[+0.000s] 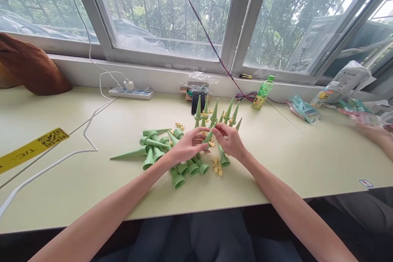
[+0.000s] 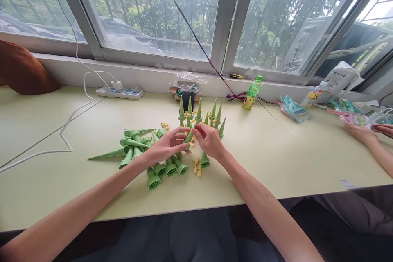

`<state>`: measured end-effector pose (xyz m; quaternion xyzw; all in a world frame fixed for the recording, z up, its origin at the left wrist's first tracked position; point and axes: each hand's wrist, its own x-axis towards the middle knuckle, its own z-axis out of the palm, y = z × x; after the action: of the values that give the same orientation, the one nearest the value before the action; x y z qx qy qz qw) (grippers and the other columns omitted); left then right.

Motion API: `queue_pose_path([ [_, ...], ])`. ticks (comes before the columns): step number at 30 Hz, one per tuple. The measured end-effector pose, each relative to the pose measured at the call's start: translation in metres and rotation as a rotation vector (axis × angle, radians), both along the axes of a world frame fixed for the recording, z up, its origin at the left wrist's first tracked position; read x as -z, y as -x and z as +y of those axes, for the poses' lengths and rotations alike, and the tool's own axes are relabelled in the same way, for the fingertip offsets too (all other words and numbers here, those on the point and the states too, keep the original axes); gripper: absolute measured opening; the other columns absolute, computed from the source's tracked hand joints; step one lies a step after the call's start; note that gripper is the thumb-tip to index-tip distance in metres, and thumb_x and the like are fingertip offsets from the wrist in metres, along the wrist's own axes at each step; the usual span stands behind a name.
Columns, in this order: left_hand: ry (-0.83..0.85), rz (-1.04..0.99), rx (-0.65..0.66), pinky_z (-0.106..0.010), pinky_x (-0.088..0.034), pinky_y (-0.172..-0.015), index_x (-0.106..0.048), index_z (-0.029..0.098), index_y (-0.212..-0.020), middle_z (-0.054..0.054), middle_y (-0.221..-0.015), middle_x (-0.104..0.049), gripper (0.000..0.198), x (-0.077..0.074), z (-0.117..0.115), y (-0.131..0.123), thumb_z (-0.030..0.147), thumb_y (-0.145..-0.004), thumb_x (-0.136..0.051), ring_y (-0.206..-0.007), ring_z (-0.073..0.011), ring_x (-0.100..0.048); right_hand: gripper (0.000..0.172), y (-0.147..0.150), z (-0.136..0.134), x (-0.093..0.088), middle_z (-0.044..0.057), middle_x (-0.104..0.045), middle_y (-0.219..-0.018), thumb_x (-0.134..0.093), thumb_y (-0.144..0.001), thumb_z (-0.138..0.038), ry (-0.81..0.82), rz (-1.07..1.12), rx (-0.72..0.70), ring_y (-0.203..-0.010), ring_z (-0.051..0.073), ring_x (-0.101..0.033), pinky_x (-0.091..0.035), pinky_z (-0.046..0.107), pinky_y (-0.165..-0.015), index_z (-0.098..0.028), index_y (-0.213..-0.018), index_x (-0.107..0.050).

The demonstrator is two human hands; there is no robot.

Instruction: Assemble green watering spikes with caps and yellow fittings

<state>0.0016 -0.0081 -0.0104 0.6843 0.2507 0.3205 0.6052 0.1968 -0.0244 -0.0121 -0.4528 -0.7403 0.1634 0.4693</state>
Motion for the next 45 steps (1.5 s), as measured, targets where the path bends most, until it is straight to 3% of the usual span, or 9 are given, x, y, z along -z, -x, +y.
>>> queue_pose_path([
  [4,-0.09,0.067,-0.03,-0.04,-0.057,-0.085,-0.051,0.02,-0.126,-0.009,-0.106,-0.066,0.048,-0.001,-0.001,-0.001,0.032,-0.083,-0.068,-0.091,-0.0203,-0.068,0.026,0.002,-0.001,0.001,-0.001,-0.05,-0.065,-0.048,-0.094,-0.04,-0.012,0.005,-0.01,-0.057,0.012,-0.045,-0.04,0.025,-0.055,-0.02,-0.077,-0.048],
  [9,-0.273,0.115,-0.203,-0.036,-0.056,-0.086,-0.061,0.017,-0.112,-0.009,-0.106,-0.069,0.035,-0.003,-0.001,-0.002,0.037,-0.083,-0.067,-0.098,-0.0216,-0.067,0.025,0.004,-0.002,0.0,-0.002,-0.049,-0.064,-0.049,-0.093,-0.037,-0.044,0.028,0.016,-0.055,0.011,-0.045,-0.04,0.024,-0.054,-0.02,-0.075,-0.047],
  [14,-0.546,0.198,-0.469,-0.027,-0.051,-0.061,-0.066,0.018,-0.088,-0.004,-0.079,-0.07,0.023,-0.004,0.0,-0.002,0.039,-0.089,-0.057,-0.071,-0.0168,-0.065,0.024,0.001,-0.001,0.002,-0.003,-0.049,-0.062,-0.052,-0.091,-0.035,-0.095,0.07,0.077,-0.054,0.011,-0.045,-0.04,0.024,-0.052,-0.02,-0.073,-0.049],
  [19,-0.704,0.352,-0.59,-0.026,-0.039,-0.056,-0.06,0.017,-0.061,0.003,-0.049,-0.053,0.034,-0.002,0.003,-0.001,0.035,-0.09,-0.055,-0.047,-0.0109,-0.044,0.027,-0.004,0.001,0.006,-0.002,-0.051,-0.059,-0.054,-0.09,-0.036,-0.175,0.049,0.149,-0.053,0.011,-0.045,-0.041,0.025,-0.052,-0.02,-0.068,-0.05],
  [22,-0.69,0.359,-0.618,-0.026,-0.037,-0.056,-0.067,0.018,-0.08,0.005,-0.047,-0.049,0.024,0.0,0.002,-0.001,0.03,-0.092,-0.05,-0.044,-0.0112,-0.042,0.027,-0.006,0.001,0.008,-0.002,-0.051,-0.058,-0.055,-0.089,-0.034,-0.249,0.034,0.208,-0.051,0.011,-0.045,-0.042,0.025,-0.051,-0.021,-0.066,-0.05],
  [25,-0.69,0.311,-0.675,-0.027,-0.041,-0.061,-0.067,0.019,-0.103,0.001,-0.066,-0.06,0.023,0.001,0.001,-0.003,0.022,-0.092,-0.046,-0.051,-0.0126,-0.049,0.025,-0.007,0.001,0.007,-0.002,-0.052,-0.057,-0.054,-0.089,-0.032,-0.303,-0.013,0.215,-0.05,0.011,-0.046,-0.042,0.025,-0.05,-0.021,-0.066,-0.05],
  [29,-0.68,0.277,-0.729,-0.029,-0.046,-0.069,-0.065,0.018,-0.102,-0.006,-0.099,-0.062,0.024,0.001,0.001,-0.002,0.014,-0.089,-0.045,-0.062,-0.0133,-0.055,0.018,-0.004,0.001,0.0,-0.001,-0.056,-0.059,-0.055,-0.089,-0.029,-0.3,-0.072,0.171,-0.05,0.012,-0.05,-0.044,0.025,-0.052,-0.021,-0.073,-0.055],
  [39,-0.654,0.307,-0.837,-0.031,-0.046,-0.068,-0.06,0.017,-0.094,-0.007,-0.096,-0.062,0.021,0.005,0.009,0.003,0.008,-0.085,-0.043,-0.071,-0.0171,-0.058,0.016,0.013,0.015,-0.024,0.001,-0.06,-0.066,-0.052,-0.091,-0.029,-0.183,-0.154,0.04,-0.056,0.013,-0.052,-0.044,0.026,-0.056,-0.02,-0.082,-0.059],
  [45,-0.809,0.426,-0.942,-0.037,-0.045,-0.077,-0.063,0.016,-0.099,-0.011,-0.098,-0.061,0.03,-0.001,0.011,0.008,0.004,-0.085,-0.039,-0.096,-0.0278,-0.054,0.015,0.03,0.037,-0.031,0.001,-0.062,-0.07,-0.052,-0.09,-0.028,-0.146,-0.174,-0.039,-0.057,0.012,-0.052,-0.042,0.025,-0.059,-0.018,-0.083,-0.06],
])
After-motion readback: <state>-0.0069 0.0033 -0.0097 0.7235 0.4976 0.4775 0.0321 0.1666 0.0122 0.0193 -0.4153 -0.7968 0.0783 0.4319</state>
